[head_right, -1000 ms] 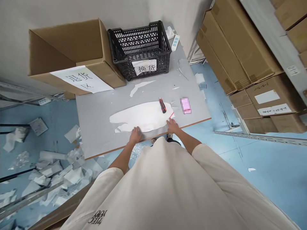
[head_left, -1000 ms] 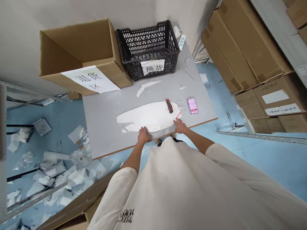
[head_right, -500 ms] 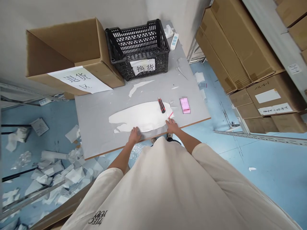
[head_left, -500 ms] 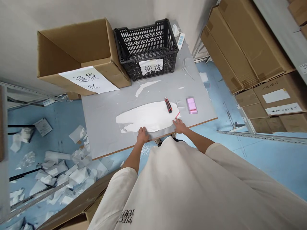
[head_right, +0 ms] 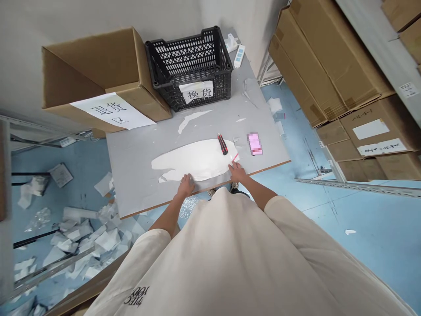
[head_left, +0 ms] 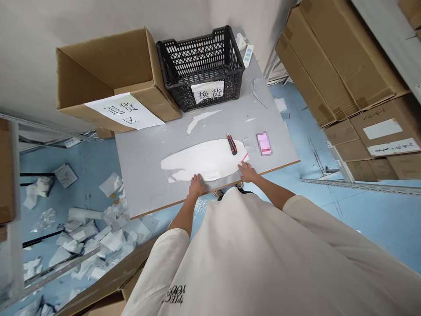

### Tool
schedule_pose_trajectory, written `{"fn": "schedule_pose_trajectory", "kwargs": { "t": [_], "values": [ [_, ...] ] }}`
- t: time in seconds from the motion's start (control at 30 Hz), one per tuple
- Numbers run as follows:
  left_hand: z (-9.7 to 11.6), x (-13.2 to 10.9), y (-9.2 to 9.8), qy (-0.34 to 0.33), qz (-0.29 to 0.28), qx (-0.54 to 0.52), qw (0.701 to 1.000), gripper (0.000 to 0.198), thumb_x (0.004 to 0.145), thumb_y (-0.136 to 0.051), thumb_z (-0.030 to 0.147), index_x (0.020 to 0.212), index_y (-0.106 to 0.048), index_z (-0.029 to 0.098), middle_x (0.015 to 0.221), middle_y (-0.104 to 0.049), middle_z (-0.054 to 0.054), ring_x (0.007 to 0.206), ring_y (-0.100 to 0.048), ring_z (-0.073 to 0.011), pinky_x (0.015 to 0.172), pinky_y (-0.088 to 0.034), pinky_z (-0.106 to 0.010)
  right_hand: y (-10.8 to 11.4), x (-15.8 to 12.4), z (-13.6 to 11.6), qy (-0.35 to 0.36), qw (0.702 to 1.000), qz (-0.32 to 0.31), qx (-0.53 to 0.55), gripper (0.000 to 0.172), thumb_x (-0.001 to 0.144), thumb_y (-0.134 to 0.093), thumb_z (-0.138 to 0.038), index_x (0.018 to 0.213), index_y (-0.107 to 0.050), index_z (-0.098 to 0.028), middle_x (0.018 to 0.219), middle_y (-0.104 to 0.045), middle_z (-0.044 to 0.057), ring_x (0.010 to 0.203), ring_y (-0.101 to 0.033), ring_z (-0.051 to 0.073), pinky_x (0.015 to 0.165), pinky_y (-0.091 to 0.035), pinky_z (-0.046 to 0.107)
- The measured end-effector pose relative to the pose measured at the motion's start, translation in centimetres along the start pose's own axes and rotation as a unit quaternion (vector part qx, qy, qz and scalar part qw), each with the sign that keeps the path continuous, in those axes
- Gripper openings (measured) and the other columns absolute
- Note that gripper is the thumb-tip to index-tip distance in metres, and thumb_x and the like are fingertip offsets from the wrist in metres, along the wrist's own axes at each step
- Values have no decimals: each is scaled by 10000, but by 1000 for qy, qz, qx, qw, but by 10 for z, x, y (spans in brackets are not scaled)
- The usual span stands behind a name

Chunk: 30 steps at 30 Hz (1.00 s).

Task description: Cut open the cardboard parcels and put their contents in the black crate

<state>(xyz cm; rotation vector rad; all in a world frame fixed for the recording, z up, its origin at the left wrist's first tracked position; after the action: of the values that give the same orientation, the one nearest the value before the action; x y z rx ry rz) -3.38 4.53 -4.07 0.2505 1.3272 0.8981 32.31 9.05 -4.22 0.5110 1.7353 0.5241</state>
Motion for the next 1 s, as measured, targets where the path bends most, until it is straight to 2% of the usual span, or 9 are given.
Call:
{"fn": "schedule_pose_trajectory", "kwargs": {
  "t": [0.13,0.27,0.47,1.0],
  "values": [
    [0,1,-1,0,0,-6,1000,967,992,-621,340,1832,-193,125,1944,-88,-223,1810,-122,-421,1401,-341,-564,1,-1,1,-4,1000,-3,-3,1009,995,-630,-347,1874,-136,-295,1972,64,82,1792,-30,400,1361,-373,585],
    [2,1,0,-4,7,-14,1000,970,974,-624,320,1828,-214,112,1940,-112,-226,1808,-139,-416,1396,-355,-555,4,-4,1,-5,1000,-1,-1,988,1011,-652,-369,1868,-167,-293,1969,64,100,1791,-47,394,1358,-373,577],
    [3,1,1,-7,11,-37,999,1006,950,-653,335,1830,-211,127,1931,-137,-241,1803,-153,-434,1392,-339,-604,6,-6,2,-5,1000,-8,2,998,1005,-644,-370,1869,-151,-286,1969,71,106,1794,-39,401,1361,-367,588],
    [5,0,4,4,2,-27,1000,971,993,-665,356,1829,-231,120,1935,-138,-236,1808,-144,-413,1417,-309,-542,8,-7,1,-6,1000,-2,-2,962,1024,-640,-348,1865,-177,-279,1967,55,115,1790,-57,386,1356,-375,577]
  ]
}}
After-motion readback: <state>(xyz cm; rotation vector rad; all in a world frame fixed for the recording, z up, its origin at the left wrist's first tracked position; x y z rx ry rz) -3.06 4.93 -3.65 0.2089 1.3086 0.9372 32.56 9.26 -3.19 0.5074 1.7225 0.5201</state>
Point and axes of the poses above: each hand's wrist, its own x-axis towards the middle knuckle, its own y-axis out of the back of the hand, z = x × y, the point moved 6 cm from there along x, towards the middle knuckle
